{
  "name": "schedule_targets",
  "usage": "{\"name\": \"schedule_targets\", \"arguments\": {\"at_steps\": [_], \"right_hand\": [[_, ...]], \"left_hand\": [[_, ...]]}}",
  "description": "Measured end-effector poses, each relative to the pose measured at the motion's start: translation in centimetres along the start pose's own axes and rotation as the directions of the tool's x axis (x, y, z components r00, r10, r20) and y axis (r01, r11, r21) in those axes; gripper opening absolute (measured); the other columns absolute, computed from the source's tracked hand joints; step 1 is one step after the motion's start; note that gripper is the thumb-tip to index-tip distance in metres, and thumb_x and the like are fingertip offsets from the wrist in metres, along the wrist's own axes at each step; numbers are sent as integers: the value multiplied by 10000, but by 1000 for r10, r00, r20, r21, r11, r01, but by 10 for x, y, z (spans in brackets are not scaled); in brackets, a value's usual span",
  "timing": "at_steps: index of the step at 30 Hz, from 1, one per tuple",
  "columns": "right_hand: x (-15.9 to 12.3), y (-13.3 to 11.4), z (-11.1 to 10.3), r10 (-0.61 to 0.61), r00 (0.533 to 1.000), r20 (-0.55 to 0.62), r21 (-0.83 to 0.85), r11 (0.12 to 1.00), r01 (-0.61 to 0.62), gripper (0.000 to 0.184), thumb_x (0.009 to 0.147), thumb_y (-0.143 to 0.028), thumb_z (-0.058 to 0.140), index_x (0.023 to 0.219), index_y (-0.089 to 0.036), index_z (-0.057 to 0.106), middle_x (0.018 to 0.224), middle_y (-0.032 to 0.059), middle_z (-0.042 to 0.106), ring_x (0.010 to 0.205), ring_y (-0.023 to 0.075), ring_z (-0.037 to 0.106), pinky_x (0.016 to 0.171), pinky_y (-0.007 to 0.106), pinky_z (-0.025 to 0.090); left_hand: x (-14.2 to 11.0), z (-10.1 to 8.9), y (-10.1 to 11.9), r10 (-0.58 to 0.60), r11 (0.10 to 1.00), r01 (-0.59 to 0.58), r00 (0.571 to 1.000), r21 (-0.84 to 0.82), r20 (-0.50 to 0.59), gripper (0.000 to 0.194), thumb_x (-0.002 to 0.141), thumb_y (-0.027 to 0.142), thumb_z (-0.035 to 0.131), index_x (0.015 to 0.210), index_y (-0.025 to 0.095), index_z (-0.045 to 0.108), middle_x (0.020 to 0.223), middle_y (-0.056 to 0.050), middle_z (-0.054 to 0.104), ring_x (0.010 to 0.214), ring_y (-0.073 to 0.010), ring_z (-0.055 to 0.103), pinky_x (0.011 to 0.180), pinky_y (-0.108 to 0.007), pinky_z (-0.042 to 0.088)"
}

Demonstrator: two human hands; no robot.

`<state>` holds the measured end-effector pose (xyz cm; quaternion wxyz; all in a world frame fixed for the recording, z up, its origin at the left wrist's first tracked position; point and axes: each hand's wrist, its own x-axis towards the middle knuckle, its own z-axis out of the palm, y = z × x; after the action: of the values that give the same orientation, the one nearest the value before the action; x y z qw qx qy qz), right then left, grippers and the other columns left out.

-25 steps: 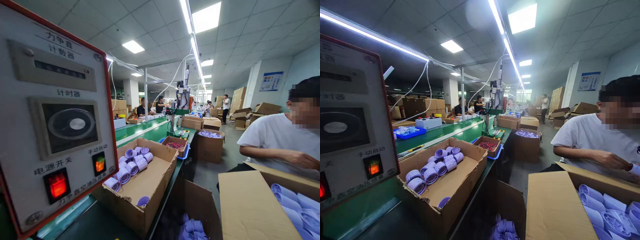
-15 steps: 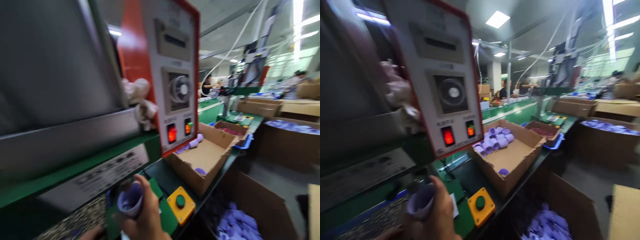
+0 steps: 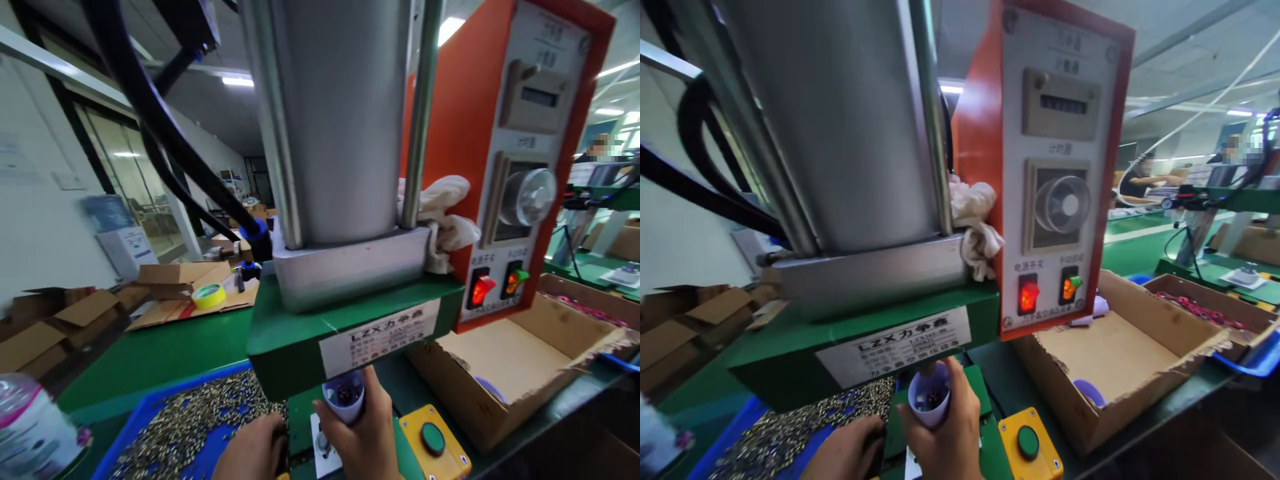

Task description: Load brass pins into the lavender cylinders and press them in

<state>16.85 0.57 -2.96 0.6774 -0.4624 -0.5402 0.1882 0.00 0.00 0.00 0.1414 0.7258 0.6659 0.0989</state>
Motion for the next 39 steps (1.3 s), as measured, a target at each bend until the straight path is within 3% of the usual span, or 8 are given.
{"name": "schedule_targets", "arguments": {"at_steps": [4, 9, 12, 15, 21, 27, 32, 39], "right_hand": [[6, -10, -16, 93, 977, 192, 39, 994, -102, 375, 671, -257, 720, 1021, -201, 597, 818, 8, 698, 691, 165, 641, 628, 230, 523], [13, -14, -33, 160, 863, 479, 117, 963, -244, 420, 705, -303, 711, 1077, -209, 540, 949, 25, 691, 820, 186, 648, 737, 265, 513], [11, -11, -33, 164, 879, 447, 146, 957, -253, 515, 710, -329, 715, 1161, -208, 497, 962, 33, 684, 844, 201, 644, 754, 288, 506], [6, -10, -32, 160, 900, 406, 142, 962, -235, 538, 723, -338, 704, 1194, -210, 479, 972, 33, 674, 841, 198, 636, 763, 298, 501], [4, -12, -34, 117, 908, 402, 73, 984, -159, 529, 712, -305, 691, 1190, -207, 485, 1020, 32, 651, 881, 190, 612, 788, 292, 489], [3, -8, -32, 110, 900, 423, 74, 985, -155, 541, 709, -292, 677, 1197, -192, 466, 1003, 28, 635, 856, 178, 593, 803, 295, 482], [2, -12, -32, 81, 923, 376, 59, 992, -111, 515, 724, -286, 692, 1184, -213, 472, 1046, 31, 633, 908, 185, 594, 828, 302, 482], [6, -17, -38, 103, 922, 373, 78, 987, -142, 515, 705, -257, 724, 1163, -238, 491, 988, 2, 634, 843, 163, 593, 745, 268, 492]], "left_hand": [[-4, 4, -1, 14, 999, -15, 999, -36, -42, 242, 818, 138, 441, 744, 238, 648, 843, -14, 732, 809, -175, 664, 707, -276, 413], [-16, 7, 0, 7, 994, -23, 990, -107, -142, 210, 866, 168, 430, 811, 216, 626, 901, -50, 687, 885, -209, 611, 779, -323, 404], [-27, 6, 6, 41, 984, -73, 981, -163, -191, 262, 918, 211, 363, 938, 204, 624, 982, -63, 666, 935, -207, 589, 834, -337, 408], [-40, 4, 19, 135, 958, -168, 979, -231, -152, 253, 908, 246, 426, 1042, 249, 640, 1066, -28, 680, 1012, -187, 596, 904, -318, 414], [-44, 3, 40, 284, 910, -291, 956, -296, -68, 209, 812, 196, 505, 877, 256, 694, 915, -4, 730, 901, -179, 650, 790, -276, 446], [-42, 10, 45, 231, 936, -255, 965, -243, -125, 190, 775, 143, 483, 748, 213, 658, 836, -41, 706, 821, -201, 637, 735, -312, 414], [-42, 11, 43, 154, 952, -194, 972, -236, -175, 221, 840, 185, 444, 842, 204, 665, 908, -75, 675, 894, -235, 610, 802, -363, 401], [-40, -2, 43, 128, 910, -162, 985, -383, -113, 177, 845, 248, 509, 830, 200, 678, 886, -47, 696, 867, -208, 609, 788, -332, 406]]}}
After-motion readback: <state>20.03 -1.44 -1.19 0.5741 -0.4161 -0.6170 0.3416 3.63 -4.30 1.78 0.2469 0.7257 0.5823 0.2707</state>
